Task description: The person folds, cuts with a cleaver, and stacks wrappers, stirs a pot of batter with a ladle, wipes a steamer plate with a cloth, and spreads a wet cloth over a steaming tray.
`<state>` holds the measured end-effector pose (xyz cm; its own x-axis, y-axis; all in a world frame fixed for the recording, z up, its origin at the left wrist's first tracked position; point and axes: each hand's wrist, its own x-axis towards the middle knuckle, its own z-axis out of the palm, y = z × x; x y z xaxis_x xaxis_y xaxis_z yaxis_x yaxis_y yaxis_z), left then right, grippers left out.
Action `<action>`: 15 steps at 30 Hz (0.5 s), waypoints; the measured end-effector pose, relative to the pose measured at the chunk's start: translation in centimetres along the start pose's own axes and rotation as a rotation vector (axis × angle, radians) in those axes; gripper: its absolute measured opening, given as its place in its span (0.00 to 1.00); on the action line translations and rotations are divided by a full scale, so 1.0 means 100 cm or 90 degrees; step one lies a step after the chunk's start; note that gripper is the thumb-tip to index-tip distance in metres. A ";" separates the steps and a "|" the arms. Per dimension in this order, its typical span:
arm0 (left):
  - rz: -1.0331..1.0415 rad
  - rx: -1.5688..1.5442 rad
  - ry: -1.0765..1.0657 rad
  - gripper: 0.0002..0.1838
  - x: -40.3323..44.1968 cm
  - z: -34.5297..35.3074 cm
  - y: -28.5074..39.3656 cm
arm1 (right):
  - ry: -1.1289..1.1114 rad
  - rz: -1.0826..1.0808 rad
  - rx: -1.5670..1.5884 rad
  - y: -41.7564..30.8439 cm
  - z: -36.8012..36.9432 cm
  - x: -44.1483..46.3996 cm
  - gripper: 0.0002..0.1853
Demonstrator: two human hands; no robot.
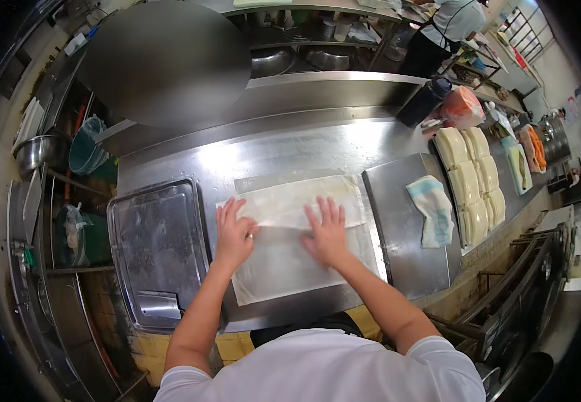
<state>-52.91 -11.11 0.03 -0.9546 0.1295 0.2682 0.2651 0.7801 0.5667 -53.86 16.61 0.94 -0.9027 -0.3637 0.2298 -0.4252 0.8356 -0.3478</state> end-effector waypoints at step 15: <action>-0.070 0.081 -0.148 0.07 -0.152 -0.049 0.096 | 0.005 0.028 -0.037 0.064 -0.050 -0.180 0.14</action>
<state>-35.16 -8.61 5.18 -0.9862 0.1648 0.0162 0.1526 0.8663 0.4756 -40.07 30.60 -0.84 -0.9200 -0.3224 0.2228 -0.3798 0.8737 -0.3038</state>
